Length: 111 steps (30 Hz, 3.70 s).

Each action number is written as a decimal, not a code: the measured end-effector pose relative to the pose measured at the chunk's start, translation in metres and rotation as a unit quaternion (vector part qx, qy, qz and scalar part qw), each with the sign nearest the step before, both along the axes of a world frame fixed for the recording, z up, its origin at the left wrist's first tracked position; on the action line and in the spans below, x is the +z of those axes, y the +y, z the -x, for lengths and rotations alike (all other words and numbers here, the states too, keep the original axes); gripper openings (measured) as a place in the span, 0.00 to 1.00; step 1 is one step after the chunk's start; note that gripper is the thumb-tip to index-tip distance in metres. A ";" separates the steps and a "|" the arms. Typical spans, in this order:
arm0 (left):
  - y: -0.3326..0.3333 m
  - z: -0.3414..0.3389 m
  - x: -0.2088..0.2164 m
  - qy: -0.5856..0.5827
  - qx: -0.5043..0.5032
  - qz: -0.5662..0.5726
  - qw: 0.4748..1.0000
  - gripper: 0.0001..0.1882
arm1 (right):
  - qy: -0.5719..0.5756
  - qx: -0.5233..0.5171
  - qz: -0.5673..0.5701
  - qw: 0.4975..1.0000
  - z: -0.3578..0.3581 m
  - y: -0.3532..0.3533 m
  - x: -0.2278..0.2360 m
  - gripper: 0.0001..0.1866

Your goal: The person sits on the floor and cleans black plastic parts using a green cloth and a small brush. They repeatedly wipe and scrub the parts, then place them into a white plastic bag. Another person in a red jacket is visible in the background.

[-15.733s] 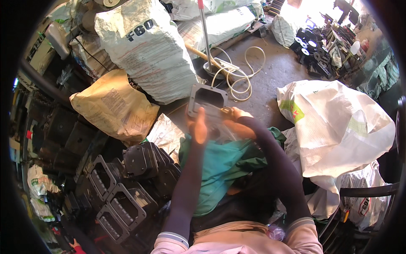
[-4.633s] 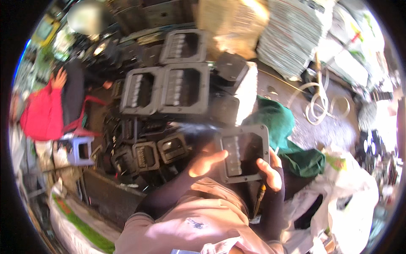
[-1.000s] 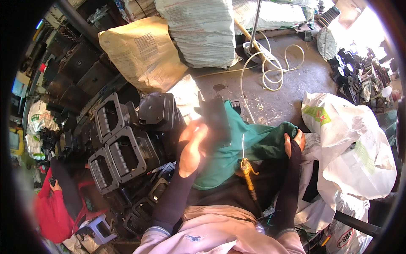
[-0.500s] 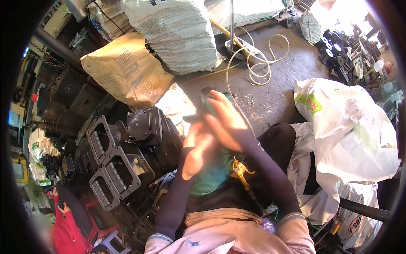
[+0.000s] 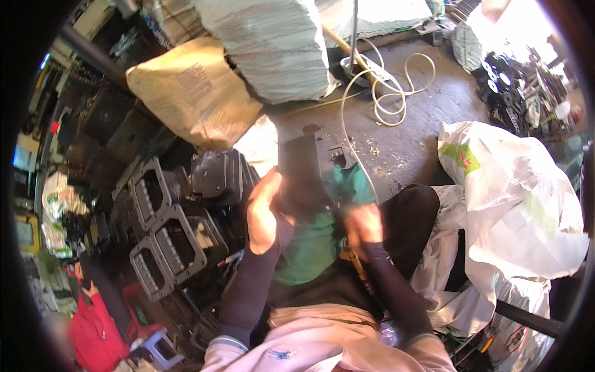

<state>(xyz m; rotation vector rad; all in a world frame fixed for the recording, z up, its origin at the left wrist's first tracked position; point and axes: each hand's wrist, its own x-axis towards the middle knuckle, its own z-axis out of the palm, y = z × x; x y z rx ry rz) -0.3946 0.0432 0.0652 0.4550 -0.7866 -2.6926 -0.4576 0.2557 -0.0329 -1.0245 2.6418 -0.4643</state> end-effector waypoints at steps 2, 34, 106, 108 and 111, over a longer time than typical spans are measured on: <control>-0.002 -0.008 0.000 0.001 0.004 -0.065 0.998 0.15 | -0.067 -0.256 0.400 0.878 0.003 0.015 0.004 0.14; 0.028 -0.015 -0.010 0.045 -0.087 0.392 0.915 0.63 | 0.109 0.007 0.372 0.922 -0.027 -0.017 0.104 0.33; 0.058 -0.066 -0.033 -0.047 -0.032 0.333 0.941 0.48 | -0.113 0.116 0.344 0.925 -0.012 -0.047 0.027 0.25; 0.061 -0.071 -0.028 -0.065 -0.041 0.286 0.955 0.46 | -0.141 0.126 0.342 0.920 -0.017 -0.047 0.035 0.25; 0.061 -0.072 -0.017 -0.043 -0.066 0.285 0.955 0.43 | -0.212 0.116 0.349 0.906 -0.024 -0.035 0.048 0.25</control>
